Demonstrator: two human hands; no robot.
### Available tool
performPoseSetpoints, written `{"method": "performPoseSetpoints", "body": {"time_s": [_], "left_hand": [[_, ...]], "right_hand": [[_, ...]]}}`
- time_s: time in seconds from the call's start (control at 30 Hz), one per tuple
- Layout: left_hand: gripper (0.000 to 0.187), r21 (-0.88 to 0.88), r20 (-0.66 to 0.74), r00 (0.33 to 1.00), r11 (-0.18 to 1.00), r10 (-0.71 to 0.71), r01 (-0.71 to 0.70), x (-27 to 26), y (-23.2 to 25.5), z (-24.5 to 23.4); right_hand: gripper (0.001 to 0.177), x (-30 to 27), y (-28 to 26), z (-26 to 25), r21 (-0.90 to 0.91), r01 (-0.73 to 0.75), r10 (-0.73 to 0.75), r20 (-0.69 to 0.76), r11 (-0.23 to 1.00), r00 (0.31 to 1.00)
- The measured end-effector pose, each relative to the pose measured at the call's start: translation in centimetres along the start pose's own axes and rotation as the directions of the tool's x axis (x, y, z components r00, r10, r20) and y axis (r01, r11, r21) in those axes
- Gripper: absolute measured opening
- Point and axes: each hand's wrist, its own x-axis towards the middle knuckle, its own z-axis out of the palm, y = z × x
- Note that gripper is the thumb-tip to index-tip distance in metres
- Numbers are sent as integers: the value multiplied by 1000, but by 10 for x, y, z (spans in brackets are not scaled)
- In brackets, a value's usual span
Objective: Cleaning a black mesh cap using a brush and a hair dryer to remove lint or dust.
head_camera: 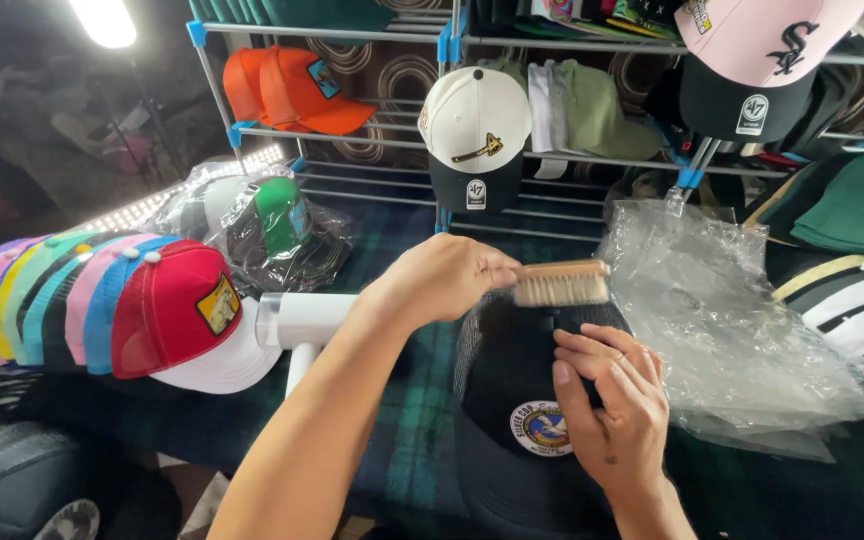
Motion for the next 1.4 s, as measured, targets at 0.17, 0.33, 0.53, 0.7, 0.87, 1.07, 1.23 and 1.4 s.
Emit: {"method": "performPoseSetpoints", "body": {"time_s": [0.17, 0.33, 0.53, 0.7, 0.87, 1.07, 1.23, 1.4], "left_hand": [[39, 498, 81, 865, 772, -495, 395, -1, -12, 13], [25, 436, -39, 910, 812, -414, 388, -34, 20, 2], [32, 192, -188, 970, 963, -152, 188, -62, 27, 27], [15, 211, -179, 908, 886, -379, 412, -98, -32, 58], [51, -200, -553, 769, 948, -319, 249, -133, -52, 106], [49, -428, -320, 797, 829, -512, 360, -173, -42, 168], [57, -711, -341, 698, 659, -630, 247, -181, -21, 139], [32, -944, -327, 663, 195, -673, -267, -147, 50, 133]], "right_hand": [[5, -4, 0, 1, 8, 25, -25, -19, 1000, 1000], [6, -2, 2, 0, -7, 28, -28, -23, 1000, 999], [6, -3, 1, 2, 11, 41, -41, -7, 999, 999], [9, -3, 0, 0, 2, 21, -21, -14, 1000, 1000], [10, -4, -2, 2, -13, 45, -45, -40, 999, 998], [11, -9, 1, 1, 12, 35, -35, -25, 999, 999], [13, -14, -9, -2, -83, 35, -30, 52, 996, 998], [24, -42, -64, -21, -5, 99, -98, 81, 995, 992]]}}
